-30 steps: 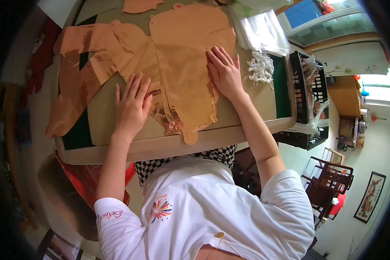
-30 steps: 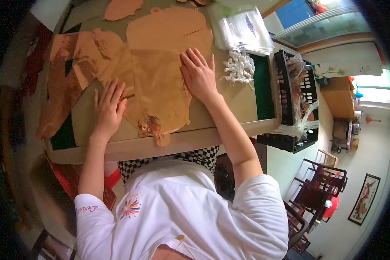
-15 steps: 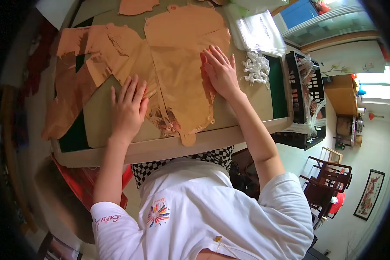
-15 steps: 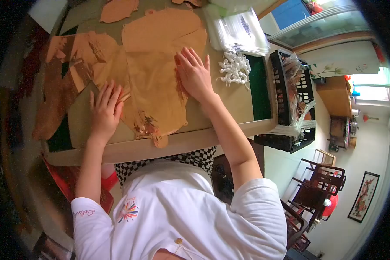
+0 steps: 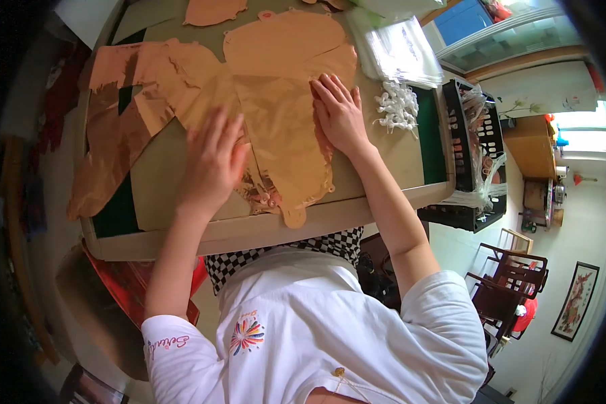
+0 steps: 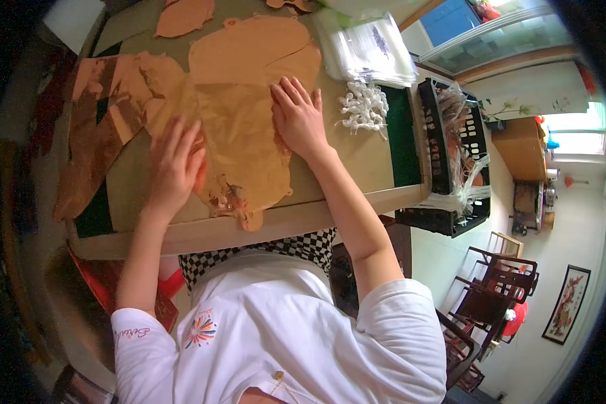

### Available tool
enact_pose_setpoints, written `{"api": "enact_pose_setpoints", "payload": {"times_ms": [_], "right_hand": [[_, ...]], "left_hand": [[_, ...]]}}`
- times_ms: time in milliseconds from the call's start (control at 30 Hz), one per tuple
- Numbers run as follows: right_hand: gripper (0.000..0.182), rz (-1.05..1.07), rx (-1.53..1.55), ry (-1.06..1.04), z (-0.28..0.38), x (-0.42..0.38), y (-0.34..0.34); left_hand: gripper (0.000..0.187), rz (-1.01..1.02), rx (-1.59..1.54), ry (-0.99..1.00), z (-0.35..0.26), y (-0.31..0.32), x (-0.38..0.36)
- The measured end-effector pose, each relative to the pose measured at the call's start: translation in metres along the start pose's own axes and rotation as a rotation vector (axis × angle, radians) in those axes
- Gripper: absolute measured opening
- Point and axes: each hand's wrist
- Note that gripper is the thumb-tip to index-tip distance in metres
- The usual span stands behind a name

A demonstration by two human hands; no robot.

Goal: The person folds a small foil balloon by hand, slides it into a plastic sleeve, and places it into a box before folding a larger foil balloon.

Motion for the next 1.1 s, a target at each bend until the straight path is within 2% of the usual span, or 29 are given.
{"api": "enact_pose_setpoints", "payload": {"times_ms": [133, 233, 533, 733, 1100], "right_hand": [[0.041, -0.004, -0.007, 0.0, 0.001, -0.001, 0.0], [0.039, -0.034, -0.014, -0.012, 0.0, 0.001, 0.001], [0.037, -0.081, -0.036, -0.031, 0.001, 0.0, 0.003], [0.037, -0.099, -0.032, -0.049, 0.001, 0.0, 0.002], [0.032, -0.133, 0.013, -0.054, -0.001, -0.004, 0.001]], "left_hand": [[0.054, 0.04, 0.021, 0.17, -0.033, 0.013, 0.025], [0.056, 0.082, 0.109, 0.199, -0.028, 0.03, 0.036], [0.05, 0.117, 0.081, 0.2, -0.009, 0.039, 0.037], [0.053, 0.143, 0.059, 0.163, -0.011, 0.037, 0.036], [0.052, 0.0, 0.02, 0.084, -0.005, 0.033, 0.042]]}}
Point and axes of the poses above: each hand's wrist, its own x-axis towards the middle knuckle, its own y-axis out of the palm, z = x × y, and after that the axes turned 13 degrees about -y, right-handed
